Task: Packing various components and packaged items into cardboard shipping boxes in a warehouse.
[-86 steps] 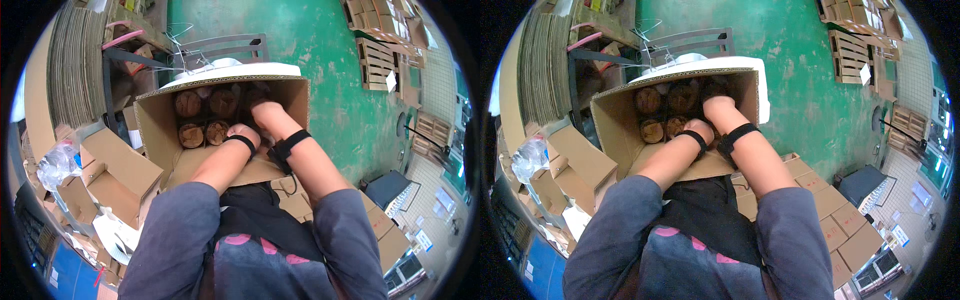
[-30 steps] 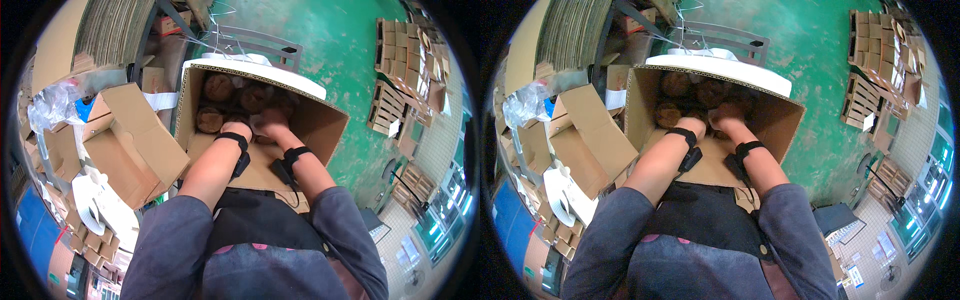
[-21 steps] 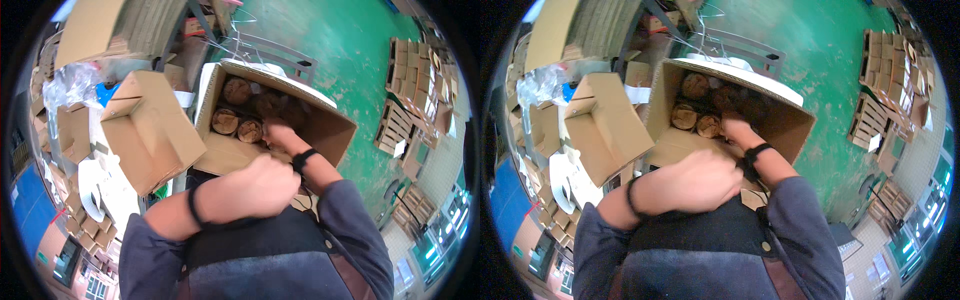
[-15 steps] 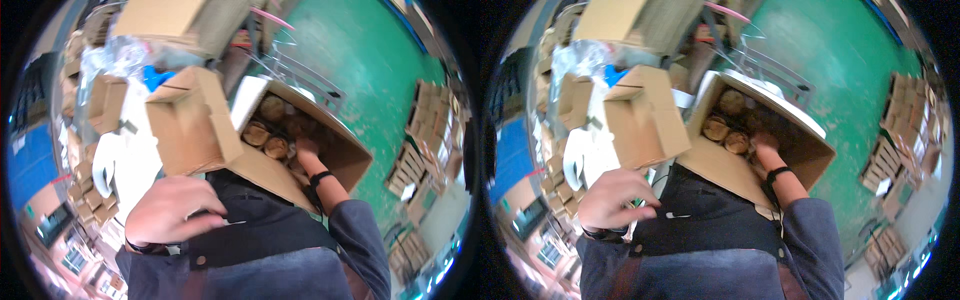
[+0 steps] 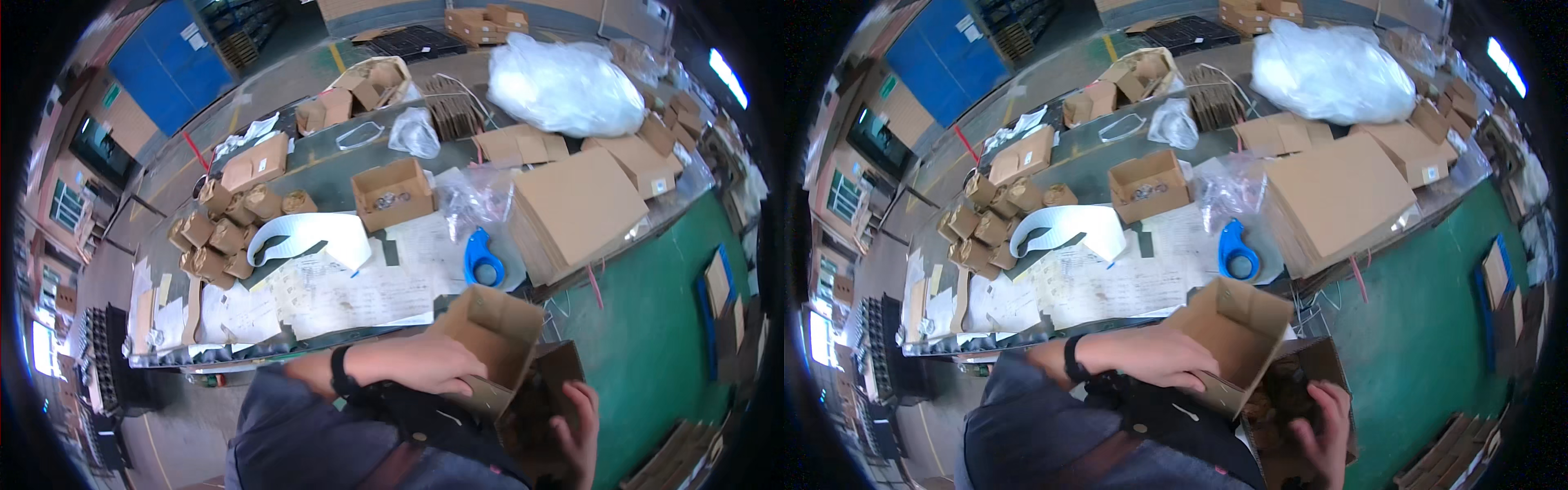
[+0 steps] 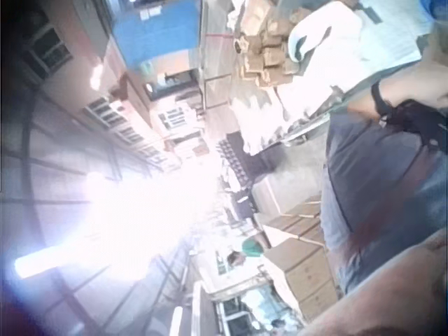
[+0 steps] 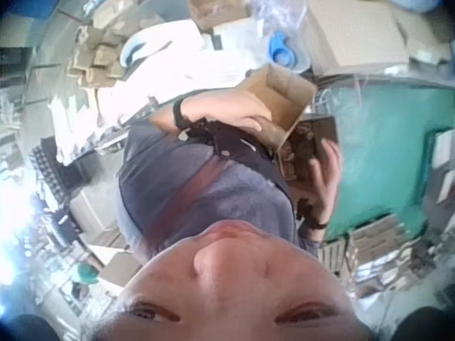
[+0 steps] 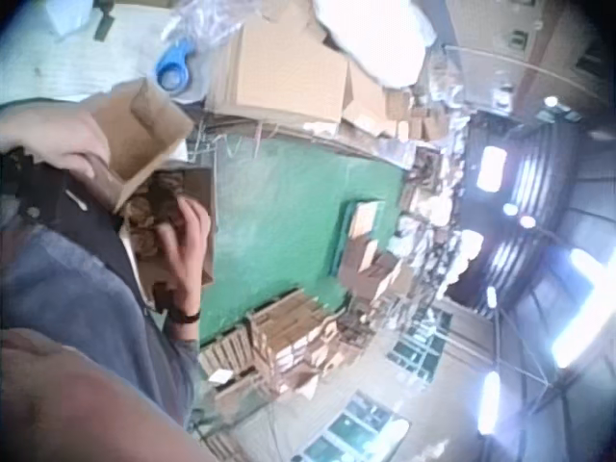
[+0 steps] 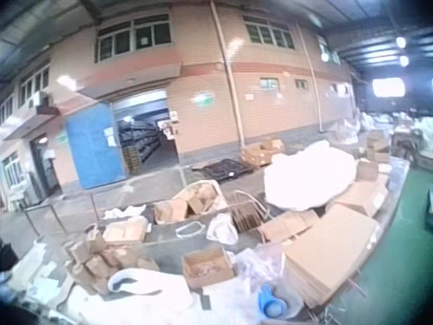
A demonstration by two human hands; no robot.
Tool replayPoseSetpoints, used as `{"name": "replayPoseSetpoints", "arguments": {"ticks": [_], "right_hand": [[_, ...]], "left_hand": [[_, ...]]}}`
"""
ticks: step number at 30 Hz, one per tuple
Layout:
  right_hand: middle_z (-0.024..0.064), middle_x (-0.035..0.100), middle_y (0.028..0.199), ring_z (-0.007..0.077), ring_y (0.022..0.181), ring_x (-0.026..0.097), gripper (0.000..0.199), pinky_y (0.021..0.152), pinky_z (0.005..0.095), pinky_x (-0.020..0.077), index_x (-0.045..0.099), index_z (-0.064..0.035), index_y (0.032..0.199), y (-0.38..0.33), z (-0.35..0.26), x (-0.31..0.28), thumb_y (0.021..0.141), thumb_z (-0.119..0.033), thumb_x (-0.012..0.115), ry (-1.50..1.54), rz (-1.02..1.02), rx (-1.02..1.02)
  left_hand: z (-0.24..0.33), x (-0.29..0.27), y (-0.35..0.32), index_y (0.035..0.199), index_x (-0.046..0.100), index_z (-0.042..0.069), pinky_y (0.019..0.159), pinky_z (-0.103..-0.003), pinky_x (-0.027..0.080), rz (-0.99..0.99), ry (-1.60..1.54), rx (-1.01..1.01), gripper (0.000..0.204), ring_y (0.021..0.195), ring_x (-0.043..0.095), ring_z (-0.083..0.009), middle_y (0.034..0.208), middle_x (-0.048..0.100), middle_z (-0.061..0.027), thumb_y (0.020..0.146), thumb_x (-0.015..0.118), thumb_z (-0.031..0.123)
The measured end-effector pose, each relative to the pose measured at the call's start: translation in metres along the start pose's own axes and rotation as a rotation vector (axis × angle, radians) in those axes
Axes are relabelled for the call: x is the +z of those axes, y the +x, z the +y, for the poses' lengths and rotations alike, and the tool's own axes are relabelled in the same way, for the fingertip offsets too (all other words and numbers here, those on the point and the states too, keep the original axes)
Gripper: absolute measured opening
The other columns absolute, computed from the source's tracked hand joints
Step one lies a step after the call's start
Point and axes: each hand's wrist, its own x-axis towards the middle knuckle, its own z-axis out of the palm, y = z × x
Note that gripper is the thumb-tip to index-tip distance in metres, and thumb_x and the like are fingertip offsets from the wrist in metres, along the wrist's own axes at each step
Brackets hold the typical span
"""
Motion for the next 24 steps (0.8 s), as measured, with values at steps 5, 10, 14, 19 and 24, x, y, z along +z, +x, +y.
{"name": "replayPoseSetpoints", "arguments": {"ticks": [5, 10, 14, 19, 24], "right_hand": [[0.0128, 0.058, 0.087, 0.0337, 0.092, 0.056, 0.050, 0.094, 0.0411, 0.0418, 0.058, -0.0019, 0.085, 0.066, -0.104, 0.085, 0.060, -0.037, 0.083, -0.420, -0.314, -0.359], [0.0092, 0.051, 0.067, 0.0277, 0.066, 0.051, 0.038, 0.063, 0.0361, 0.0391, 0.052, -0.0051, 0.068, 0.128, -0.156, 0.156, 0.068, -0.029, 0.082, -0.027, -0.618, -0.340], [0.0102, 0.054, 0.080, 0.0298, 0.078, 0.051, 0.033, 0.074, 0.0407, 0.0379, 0.052, -0.0077, 0.076, 0.251, -0.235, 0.227, 0.074, -0.031, 0.075, -0.136, -0.420, -0.805], [0.0148, 0.048, 0.132, 0.0316, 0.123, 0.046, 0.048, 0.105, 0.0504, 0.0293, 0.052, -0.0092, 0.123, 0.416, -0.356, 0.293, 0.082, -0.031, 0.066, -0.320, 0.448, -1.059], [0.0103, 0.060, 0.120, 0.0193, 0.109, 0.057, 0.031, 0.092, 0.0348, 0.0443, 0.058, -0.0060, 0.114, 0.306, -0.351, 0.342, 0.086, -0.017, 0.065, 0.243, -0.415, -0.722]], "left_hand": [[-0.015, -0.040, -0.039, 0.102, 0.058, 0.002, 0.067, -0.042, 0.046, -0.138, -0.002, 0.161, 0.026, 0.076, 0.060, -0.0363, 0.076, 0.060, -0.0192, 0.085, 0.064, 0.021], [-0.046, -0.079, -0.163, 0.107, 0.058, 0.004, 0.083, -0.036, 0.046, 0.772, 0.124, 0.193, 0.026, 0.100, 0.055, -0.0275, 0.110, 0.056, -0.0132, 0.086, 0.064, 0.018], [-0.047, -0.079, -0.288, 0.108, 0.053, 0.002, 0.087, -0.028, 0.042, 1.572, 0.052, -0.123, 0.018, 0.099, 0.052, -0.0189, 0.109, 0.053, -0.0110, 0.090, 0.052, 0.003], [-0.050, -0.044, -0.342, 0.099, 0.056, 0.003, 0.077, -0.027, 0.045, 1.463, -0.062, -0.339, 0.011, 0.090, 0.055, -0.0163, 0.100, 0.058, -0.0085, 0.088, 0.056, 0.003], [-0.074, 0.011, -0.365, 0.112, 0.059, 0.003, 0.080, -0.029, 0.047, 0.912, -0.432, -0.581, 0.024, 0.096, 0.060, -0.0172, 0.106, 0.063, -0.0099, 0.090, 0.059, 0.012]]}}
